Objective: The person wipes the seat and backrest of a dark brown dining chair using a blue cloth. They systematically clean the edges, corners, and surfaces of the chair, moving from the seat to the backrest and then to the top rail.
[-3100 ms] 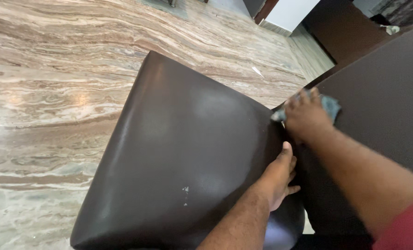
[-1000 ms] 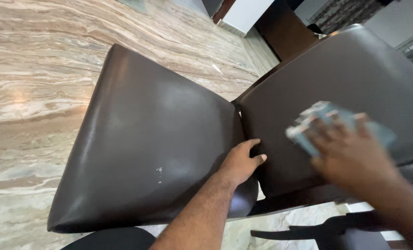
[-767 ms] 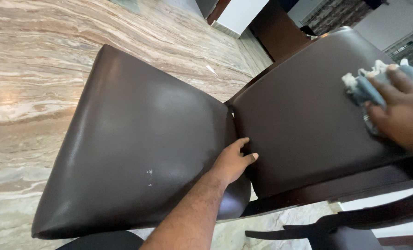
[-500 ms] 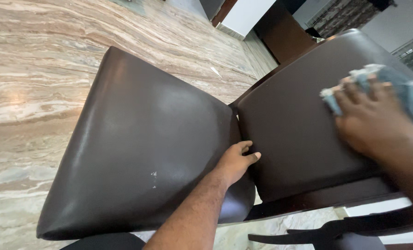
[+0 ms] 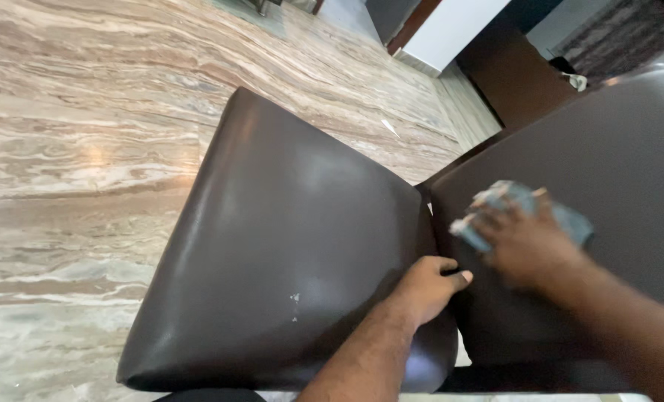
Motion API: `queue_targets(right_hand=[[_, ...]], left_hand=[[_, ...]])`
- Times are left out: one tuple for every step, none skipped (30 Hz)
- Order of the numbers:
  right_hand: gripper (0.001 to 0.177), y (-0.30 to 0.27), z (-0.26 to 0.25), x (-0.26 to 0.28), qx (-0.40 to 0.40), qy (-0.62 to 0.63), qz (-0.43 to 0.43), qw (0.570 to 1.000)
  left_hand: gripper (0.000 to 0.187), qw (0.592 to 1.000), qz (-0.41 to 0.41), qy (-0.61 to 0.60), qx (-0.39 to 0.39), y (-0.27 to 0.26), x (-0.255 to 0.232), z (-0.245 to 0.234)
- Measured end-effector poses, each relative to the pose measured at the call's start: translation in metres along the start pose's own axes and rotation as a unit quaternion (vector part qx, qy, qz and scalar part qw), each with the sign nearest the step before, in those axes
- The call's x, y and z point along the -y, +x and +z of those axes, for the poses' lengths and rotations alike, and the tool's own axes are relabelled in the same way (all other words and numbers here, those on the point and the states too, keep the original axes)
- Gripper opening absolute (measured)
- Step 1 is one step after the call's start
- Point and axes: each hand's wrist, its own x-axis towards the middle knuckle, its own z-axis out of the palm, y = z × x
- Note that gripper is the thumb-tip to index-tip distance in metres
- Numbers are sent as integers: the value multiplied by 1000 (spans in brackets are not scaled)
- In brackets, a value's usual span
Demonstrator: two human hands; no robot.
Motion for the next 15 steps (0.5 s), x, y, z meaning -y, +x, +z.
queue_targets(right_hand=[[70,4,-2,-19,23,-29,29,999],[69,8,0,-34,26,-45,57,997],[68,12,5,-52,13,-52,86,995],[68,22,8,-68,-16,-52,113,992],[67,31,11,-85,-39,-53,138,988],[67,40,16,-100,-56,-53,166,983],[66,50,21,-115,-75,-50,188,978],[65,60,25,-129,-89,-48,208,973],[65,69,29,-142,-102,-47,226,968],[64,77,35,-151,-112,-45,239,963],[64,84,40,-158,-121,-47,247,960],[64,91,45,-163,-130,-49,254,957],[63,97,49,-166,-137,-49,258,955],[63,103,52,-165,-146,-50,258,954],[63,108,54,-162,-156,-53,255,953]], left_hand=[[63,1000,-6,3,1,-3,-4,-3],[63,1000,-15,2,9,-9,-6,0],[64,999,-31,1,18,-13,-10,2],[64,999,-46,1,22,-14,-14,-1],[65,998,-62,1,27,-17,-17,-2],[64,998,-63,15,28,-19,-18,-2],[62,997,-64,29,29,-21,-19,-2],[61,997,-64,42,30,-21,-19,-2],[60,997,-69,22,34,-18,-19,-3],[58,997,-74,0,38,-15,-17,-1],[57,996,-79,-21,42,-11,-14,0],[57,996,-73,-37,47,-8,-10,0],[56,995,-67,-52,51,-4,-7,0],[55,994,-61,-67,55,-1,-3,0],[56,994,-67,-67,56,2,-1,1]])
